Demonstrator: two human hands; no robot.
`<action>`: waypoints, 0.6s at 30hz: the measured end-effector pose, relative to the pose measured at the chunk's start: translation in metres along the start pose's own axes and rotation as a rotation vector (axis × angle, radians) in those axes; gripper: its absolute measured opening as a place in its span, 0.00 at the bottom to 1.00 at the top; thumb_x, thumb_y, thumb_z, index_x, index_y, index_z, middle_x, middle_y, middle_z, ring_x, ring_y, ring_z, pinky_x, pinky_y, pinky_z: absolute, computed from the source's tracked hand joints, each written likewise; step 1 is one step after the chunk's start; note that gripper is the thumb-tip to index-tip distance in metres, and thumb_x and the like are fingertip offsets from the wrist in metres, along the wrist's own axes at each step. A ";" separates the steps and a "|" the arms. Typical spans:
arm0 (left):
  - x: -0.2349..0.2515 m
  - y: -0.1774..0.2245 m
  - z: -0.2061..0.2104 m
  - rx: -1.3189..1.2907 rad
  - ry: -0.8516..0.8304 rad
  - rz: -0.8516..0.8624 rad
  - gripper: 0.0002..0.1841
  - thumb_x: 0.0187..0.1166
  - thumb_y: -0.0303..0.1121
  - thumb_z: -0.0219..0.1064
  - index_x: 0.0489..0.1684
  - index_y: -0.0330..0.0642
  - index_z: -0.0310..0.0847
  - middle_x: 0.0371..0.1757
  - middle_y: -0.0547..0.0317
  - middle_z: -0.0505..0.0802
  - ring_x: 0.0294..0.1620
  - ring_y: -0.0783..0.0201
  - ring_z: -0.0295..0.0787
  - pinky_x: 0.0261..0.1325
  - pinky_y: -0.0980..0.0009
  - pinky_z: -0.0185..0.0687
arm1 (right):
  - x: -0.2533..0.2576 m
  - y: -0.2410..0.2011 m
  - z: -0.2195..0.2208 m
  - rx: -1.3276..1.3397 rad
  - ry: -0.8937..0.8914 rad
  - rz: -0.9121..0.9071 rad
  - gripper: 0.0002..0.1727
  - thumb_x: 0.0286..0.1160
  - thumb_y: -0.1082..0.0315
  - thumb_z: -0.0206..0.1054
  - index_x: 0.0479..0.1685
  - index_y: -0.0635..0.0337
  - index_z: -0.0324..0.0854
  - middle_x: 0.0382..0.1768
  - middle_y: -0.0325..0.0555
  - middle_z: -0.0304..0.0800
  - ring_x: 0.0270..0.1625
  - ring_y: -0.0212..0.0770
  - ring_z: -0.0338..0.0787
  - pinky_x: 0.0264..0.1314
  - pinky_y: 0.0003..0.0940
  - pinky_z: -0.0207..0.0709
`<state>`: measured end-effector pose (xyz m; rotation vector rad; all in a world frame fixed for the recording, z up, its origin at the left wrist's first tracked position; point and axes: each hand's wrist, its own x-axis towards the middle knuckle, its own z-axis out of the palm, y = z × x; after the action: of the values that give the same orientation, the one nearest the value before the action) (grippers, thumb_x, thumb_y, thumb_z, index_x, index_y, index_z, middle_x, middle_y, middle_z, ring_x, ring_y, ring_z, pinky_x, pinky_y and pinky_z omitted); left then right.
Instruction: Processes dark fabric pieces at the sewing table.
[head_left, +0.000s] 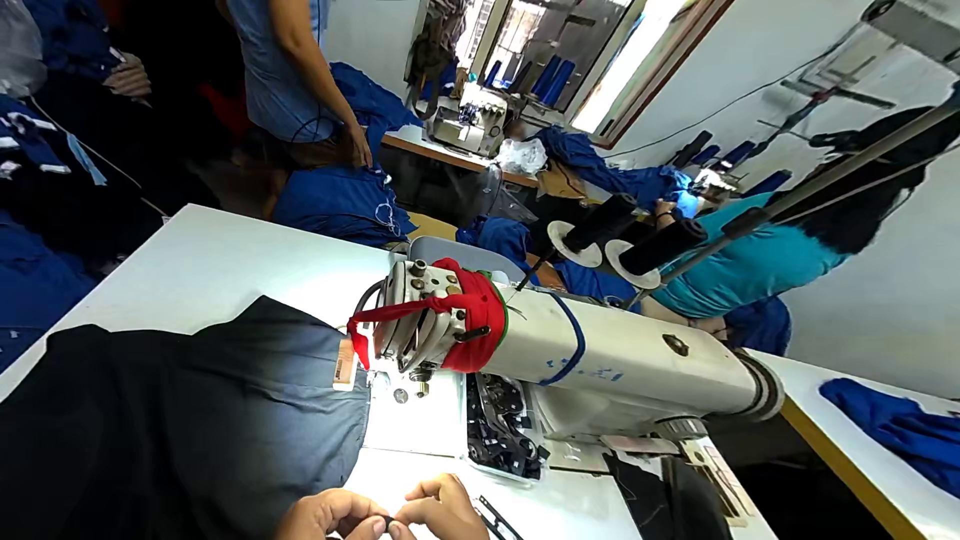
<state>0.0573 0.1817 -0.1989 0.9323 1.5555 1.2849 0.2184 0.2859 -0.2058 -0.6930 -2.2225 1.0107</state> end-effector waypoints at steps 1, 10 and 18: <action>0.007 -0.003 -0.006 0.075 0.003 0.061 0.07 0.79 0.30 0.68 0.41 0.36 0.90 0.35 0.61 0.93 0.28 0.75 0.88 0.35 0.77 0.87 | 0.004 0.000 -0.001 0.047 -0.012 0.041 0.05 0.67 0.72 0.73 0.32 0.65 0.92 0.34 0.51 0.88 0.45 0.41 0.85 0.54 0.36 0.78; 0.102 -0.063 -0.041 0.909 0.239 0.733 0.16 0.82 0.45 0.60 0.49 0.53 0.95 0.55 0.62 0.94 0.67 0.58 0.86 0.76 0.53 0.75 | 0.117 0.038 0.018 0.285 -0.080 0.656 0.08 0.82 0.68 0.66 0.43 0.67 0.82 0.17 0.39 0.81 0.13 0.29 0.78 0.17 0.23 0.75; 0.095 -0.067 -0.034 0.903 0.322 0.659 0.21 0.82 0.49 0.58 0.61 0.51 0.89 0.61 0.61 0.93 0.70 0.59 0.85 0.77 0.58 0.75 | 0.135 0.045 0.039 0.311 -0.146 0.656 0.12 0.74 0.75 0.72 0.51 0.68 0.78 0.23 0.40 0.82 0.18 0.28 0.80 0.20 0.21 0.75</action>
<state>-0.0065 0.2469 -0.2783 2.0059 2.2524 1.1678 0.1084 0.3823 -0.2220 -1.2716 -1.9097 1.7249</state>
